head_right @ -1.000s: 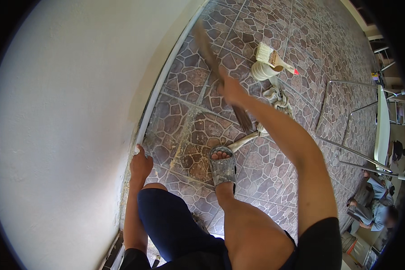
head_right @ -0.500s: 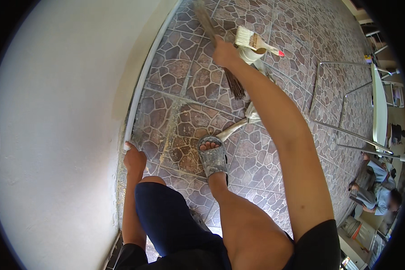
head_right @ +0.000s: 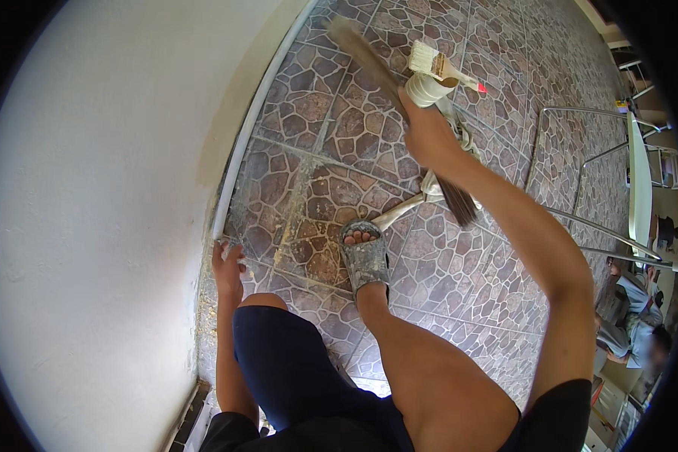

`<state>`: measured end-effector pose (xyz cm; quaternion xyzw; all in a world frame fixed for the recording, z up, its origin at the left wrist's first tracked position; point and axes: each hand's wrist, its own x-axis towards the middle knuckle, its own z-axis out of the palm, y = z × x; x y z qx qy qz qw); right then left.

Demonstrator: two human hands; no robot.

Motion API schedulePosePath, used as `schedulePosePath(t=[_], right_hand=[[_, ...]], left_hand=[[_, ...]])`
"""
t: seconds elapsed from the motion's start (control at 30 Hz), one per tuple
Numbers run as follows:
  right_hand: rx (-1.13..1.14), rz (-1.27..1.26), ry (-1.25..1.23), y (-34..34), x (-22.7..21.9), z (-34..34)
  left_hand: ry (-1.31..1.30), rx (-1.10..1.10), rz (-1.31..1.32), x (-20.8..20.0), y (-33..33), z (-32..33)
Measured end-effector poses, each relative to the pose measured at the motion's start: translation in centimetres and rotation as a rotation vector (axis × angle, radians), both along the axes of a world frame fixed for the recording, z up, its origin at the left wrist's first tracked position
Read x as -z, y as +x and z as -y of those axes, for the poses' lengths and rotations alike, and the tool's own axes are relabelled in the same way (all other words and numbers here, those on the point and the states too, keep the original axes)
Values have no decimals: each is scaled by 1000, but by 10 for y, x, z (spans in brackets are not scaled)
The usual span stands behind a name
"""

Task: Sweeping wood shavings or wall debris from the edge of a floor and wall using a small hand broom.

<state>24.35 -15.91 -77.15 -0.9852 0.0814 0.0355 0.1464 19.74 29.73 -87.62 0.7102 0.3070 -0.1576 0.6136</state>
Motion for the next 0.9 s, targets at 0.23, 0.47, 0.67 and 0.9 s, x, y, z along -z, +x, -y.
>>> schedulePosePath(t=[0.23,0.47,0.67,0.9], right_hand=[[-153,-81,-179,85,71,-24],[-438,-338,24,-80,56,-99],[-544,-653,182,-180,-10,-86],[-27,-30,-126,-75,24,-14]], left_hand=[[-335,-283,4,-8,11,-9],[-658,-276,-58,-56,10,-30],[-641,-287,-87,-64,10,-32],[-627,-194,-98,-54,10,-31]])
